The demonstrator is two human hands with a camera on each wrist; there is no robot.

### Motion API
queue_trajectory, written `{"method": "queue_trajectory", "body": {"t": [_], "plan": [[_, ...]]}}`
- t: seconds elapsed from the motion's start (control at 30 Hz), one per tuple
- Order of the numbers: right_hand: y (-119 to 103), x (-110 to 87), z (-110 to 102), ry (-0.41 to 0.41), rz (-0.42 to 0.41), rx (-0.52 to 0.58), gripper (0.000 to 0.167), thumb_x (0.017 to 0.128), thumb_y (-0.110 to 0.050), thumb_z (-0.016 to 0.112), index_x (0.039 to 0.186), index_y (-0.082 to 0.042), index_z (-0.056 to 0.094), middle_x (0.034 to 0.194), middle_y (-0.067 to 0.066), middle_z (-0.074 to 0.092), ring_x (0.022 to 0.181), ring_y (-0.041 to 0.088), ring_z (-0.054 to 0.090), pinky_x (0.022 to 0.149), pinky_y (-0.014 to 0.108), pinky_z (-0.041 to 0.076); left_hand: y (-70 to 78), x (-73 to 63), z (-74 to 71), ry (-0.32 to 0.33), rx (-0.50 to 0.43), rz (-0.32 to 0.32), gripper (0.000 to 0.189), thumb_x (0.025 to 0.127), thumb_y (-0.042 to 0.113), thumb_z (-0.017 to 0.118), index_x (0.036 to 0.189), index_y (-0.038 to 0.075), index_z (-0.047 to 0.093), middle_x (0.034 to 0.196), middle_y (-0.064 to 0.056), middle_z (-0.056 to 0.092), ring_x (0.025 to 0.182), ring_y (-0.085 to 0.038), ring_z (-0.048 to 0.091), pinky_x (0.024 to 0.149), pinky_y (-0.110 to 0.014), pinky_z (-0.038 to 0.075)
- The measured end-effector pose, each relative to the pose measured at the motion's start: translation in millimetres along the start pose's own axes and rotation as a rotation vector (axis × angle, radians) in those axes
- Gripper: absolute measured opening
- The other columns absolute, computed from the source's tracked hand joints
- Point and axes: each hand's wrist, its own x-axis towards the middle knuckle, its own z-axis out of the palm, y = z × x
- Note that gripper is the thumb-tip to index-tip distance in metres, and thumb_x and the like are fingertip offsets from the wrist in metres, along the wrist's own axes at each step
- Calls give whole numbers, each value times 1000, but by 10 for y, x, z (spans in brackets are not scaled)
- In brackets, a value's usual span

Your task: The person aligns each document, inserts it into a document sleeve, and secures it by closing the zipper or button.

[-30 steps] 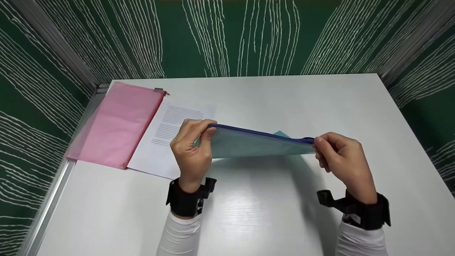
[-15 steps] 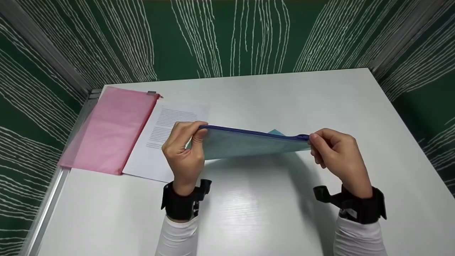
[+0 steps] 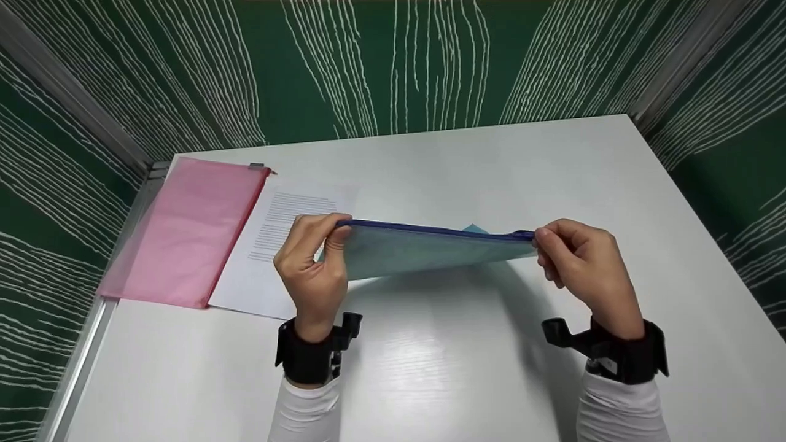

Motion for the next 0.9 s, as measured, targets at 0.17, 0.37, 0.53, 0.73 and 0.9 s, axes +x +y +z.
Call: {"method": "queue_trajectory", "body": {"t": [0.17, 0.37, 0.53, 0.73, 0.9], "plan": [[-5, 24, 15, -14, 14, 4, 31, 92, -30, 53, 79, -3, 58, 61, 8, 52, 46, 17, 48, 41, 28, 42, -9, -6, -29, 7, 18, 6, 12, 75, -3, 70, 86, 3, 72, 77, -4, 65, 73, -15, 57, 65, -26, 45], [-22, 53, 39, -24, 18, 10, 31, 92, -30, 53, 80, -1, 58, 61, 8, 53, 46, 17, 48, 41, 28, 42, -12, -9, -57, 20, 36, 10, 12, 75, -2, 71, 85, 4, 72, 76, -4, 65, 73, -14, 57, 65, -26, 45], [-10, 56, 38, -21, 4, 10, 31, 92, -30, 53, 80, -2, 58, 61, 8, 53, 46, 18, 48, 41, 28, 42, -16, -4, -52, 13, 38, 19, 12, 75, -1, 71, 86, 4, 72, 76, -4, 64, 73, -14, 56, 64, -26, 44], [18, 41, 3, -2, 19, 25, 30, 92, -29, 54, 80, -1, 58, 60, 6, 53, 46, 17, 48, 40, 28, 41, -29, 10, -5, -2, 29, 24, 9, 77, 2, 71, 86, 4, 71, 76, -3, 64, 73, -13, 55, 64, -26, 44], [23, 48, -21, 5, 29, 13, 31, 92, -28, 54, 81, 0, 58, 60, 4, 53, 45, 17, 47, 40, 28, 41, -35, 11, 19, -7, 18, 36, 9, 78, 1, 70, 87, 3, 71, 76, -4, 64, 73, -13, 55, 64, -27, 44]]}}
